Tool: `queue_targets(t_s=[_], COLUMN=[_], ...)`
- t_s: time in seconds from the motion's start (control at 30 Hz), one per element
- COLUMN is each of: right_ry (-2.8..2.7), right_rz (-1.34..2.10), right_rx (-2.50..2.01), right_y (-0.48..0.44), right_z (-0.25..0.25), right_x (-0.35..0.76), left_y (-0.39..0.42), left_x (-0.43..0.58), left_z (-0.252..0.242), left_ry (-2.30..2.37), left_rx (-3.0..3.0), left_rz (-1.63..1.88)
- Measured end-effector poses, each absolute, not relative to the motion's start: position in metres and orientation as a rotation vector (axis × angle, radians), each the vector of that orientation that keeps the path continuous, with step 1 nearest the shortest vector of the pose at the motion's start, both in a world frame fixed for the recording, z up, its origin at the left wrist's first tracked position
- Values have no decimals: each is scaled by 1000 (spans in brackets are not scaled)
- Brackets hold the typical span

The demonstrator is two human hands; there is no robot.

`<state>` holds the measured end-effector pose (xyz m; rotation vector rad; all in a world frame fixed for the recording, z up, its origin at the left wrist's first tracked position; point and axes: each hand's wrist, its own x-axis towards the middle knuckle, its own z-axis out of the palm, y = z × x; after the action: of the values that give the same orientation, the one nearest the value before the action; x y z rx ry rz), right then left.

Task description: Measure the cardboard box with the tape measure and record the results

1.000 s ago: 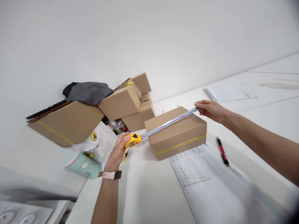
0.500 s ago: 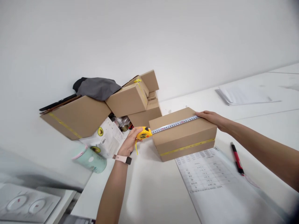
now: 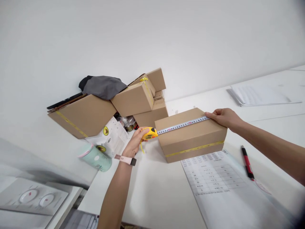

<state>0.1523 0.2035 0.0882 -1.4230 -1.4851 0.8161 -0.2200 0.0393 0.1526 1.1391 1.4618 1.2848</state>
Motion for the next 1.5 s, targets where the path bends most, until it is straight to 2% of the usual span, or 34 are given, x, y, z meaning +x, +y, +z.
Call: queue_targets(t_s=[0.13, 0.23, 0.3, 0.4, 0.53, 0.83, 1.13, 1.33, 1.4, 1.5], right_ry=[-1448, -1554, -1741, -2023, -2124, -2119, -2106, -1566, -1401, -1481], right_rz=[829, 905, 978, 948, 745, 682, 791, 1027, 994, 965], right_rx=[-1375, -1219, -1171, -1172, -1284, -1336, -1278, -1065, -1107, -1276], right_y=[194, 189, 189, 199, 230, 267, 262, 251, 239, 209], right_z=[120, 139, 145, 149, 147, 118, 121, 142, 137, 113], right_x=[152, 137, 118, 84, 54, 46, 46, 98, 134, 180], left_y=[-19, -61, -75, -71, -40, -19, -21, -66, -87, -100], left_x=[-185, -137, -100, -53, -23, -16, -7, -47, -69, -98], left_z=[165, 145, 124, 101, 103, 112, 109, 103, 96, 82], left_ry=[1346, 1078, 926, 794, 739, 762, 765, 880, 1038, 1281], left_rx=[1240, 1141, 985, 768, 779, 792, 764, 884, 944, 952], left_rz=[1070, 770, 687, 891, 1084, 1092, 1104, 1296, 1432, 1585])
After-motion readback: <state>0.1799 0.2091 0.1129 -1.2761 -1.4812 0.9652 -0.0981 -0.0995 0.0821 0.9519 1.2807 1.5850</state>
